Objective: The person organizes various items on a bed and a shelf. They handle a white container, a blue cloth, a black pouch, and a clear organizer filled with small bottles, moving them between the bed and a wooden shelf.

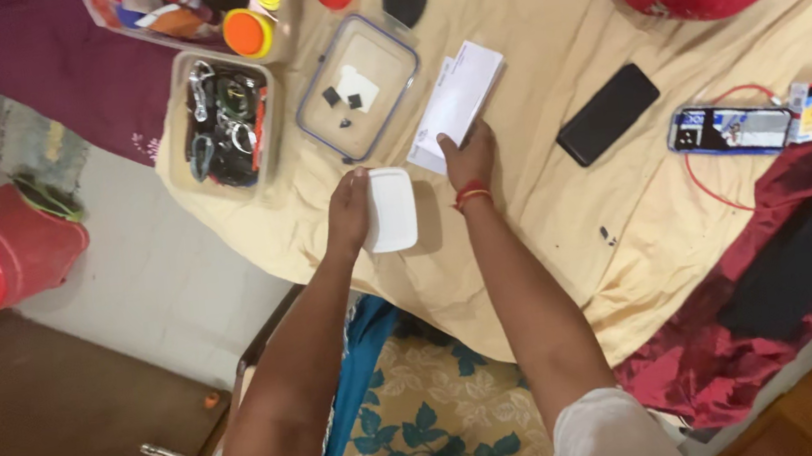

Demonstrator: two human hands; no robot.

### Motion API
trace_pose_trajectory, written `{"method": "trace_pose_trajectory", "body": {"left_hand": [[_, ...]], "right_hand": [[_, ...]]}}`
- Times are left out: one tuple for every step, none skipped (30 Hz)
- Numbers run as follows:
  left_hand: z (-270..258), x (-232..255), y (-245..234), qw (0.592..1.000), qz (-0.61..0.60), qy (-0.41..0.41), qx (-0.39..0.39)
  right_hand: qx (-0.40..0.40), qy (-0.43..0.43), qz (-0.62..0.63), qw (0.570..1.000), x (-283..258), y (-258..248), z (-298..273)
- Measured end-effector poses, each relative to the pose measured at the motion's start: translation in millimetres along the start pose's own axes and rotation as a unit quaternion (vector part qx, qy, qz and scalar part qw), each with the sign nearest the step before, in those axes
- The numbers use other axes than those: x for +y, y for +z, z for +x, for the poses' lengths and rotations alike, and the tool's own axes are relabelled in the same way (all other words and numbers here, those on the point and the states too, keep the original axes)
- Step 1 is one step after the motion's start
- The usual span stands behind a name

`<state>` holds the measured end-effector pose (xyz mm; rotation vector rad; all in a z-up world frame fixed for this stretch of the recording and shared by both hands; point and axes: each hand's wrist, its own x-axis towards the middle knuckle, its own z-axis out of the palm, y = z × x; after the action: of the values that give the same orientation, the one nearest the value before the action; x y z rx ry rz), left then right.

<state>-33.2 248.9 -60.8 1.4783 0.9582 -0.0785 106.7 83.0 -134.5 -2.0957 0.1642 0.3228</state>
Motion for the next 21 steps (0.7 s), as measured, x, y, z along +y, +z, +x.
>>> {"method": "trace_pose_trajectory", "body": {"left_hand": [[0, -1, -3, 1.000, -0.014, 0.002, 0.002], [0, -2, -8, 1.000, -0.027, 0.003, 0.003], [-1, -5, -13, 0.999, -0.032, 0.003, 0.005], [-2, -8, -17, 0.999, -0.037, 0.003, 0.007], [-1, -10, -20, 0.999, -0.044, 0.004, 0.006], [-2, -12, -25, 0.999, -0.043, 0.000, 0.010], [-3, -14, -29, 0.999, -0.043, -0.003, 0.013], [-4, -16, -33, 0.999, -0.044, -0.006, 0.016], [-5, -17, -36, 0.999, -0.048, -0.010, 0.020], [-7, -19, -39, 0.998, -0.052, -0.013, 0.023], [-9, -20, -43, 0.998, -0.054, -0.018, 0.027], [-13, -20, -47, 0.998, -0.053, -0.021, 0.025], [-13, -18, -51, 0.998, -0.053, -0.020, 0.025], [-11, -14, -55, 0.998, -0.052, -0.019, 0.024], [-12, -11, -59, 0.999, -0.044, -0.013, 0.028], [-12, -8, -64, 0.999, -0.036, -0.008, 0.032], [-15, -7, -67, 0.999, -0.027, -0.005, 0.033], [-17, -6, -71, 0.999, -0.025, -0.012, 0.033], [-15, -4, -73, 0.999, -0.023, -0.016, 0.032], [-13, -3, -76, 0.999, -0.022, -0.021, 0.032], [-12, -2, -79, 0.999, -0.030, -0.023, 0.029]], "right_hand": [[0.011, 0.006, -0.036, 0.999, -5, 7, 0], [0.023, 0.013, -0.072, 0.997, -11, 14, 3], [0.032, 0.018, -0.110, 0.993, -14, 19, 3], [0.028, 0.048, -0.086, 0.995, -17, 24, 2], [0.026, 0.078, -0.064, 0.995, -18, 26, 5], [0.024, 0.107, -0.043, 0.993, -18, 27, 7], [0.019, 0.104, -0.032, 0.994, -18, 27, 8], [0.013, 0.100, -0.021, 0.995, -16, 27, 7], [0.008, 0.097, -0.010, 0.995, -15, 27, 5], [0.016, 0.074, -0.006, 0.997, -14, 23, 5], [0.023, 0.052, -0.001, 0.998, -14, 18, 2], [0.030, 0.031, 0.004, 0.999, -19, 14, -2], [0.031, 0.006, -0.041, 0.999, -26, 9, -6], [0.033, -0.018, -0.086, 0.996, -33, -2, -12], [0.031, -0.040, -0.132, 0.990, -40, -7, -19], [-0.003, -0.026, -0.188, 0.982, -48, -4, -19], [-0.035, -0.009, -0.245, 0.969, -52, -3, -20], [-0.068, 0.008, -0.300, 0.951, -53, -4, -22], [-0.081, 0.023, -0.315, 0.945, -55, -3, -22], [-0.094, 0.038, -0.330, 0.939, -58, -3, -21], [-0.108, 0.053, -0.343, 0.931, -61, -1, -19]]}}
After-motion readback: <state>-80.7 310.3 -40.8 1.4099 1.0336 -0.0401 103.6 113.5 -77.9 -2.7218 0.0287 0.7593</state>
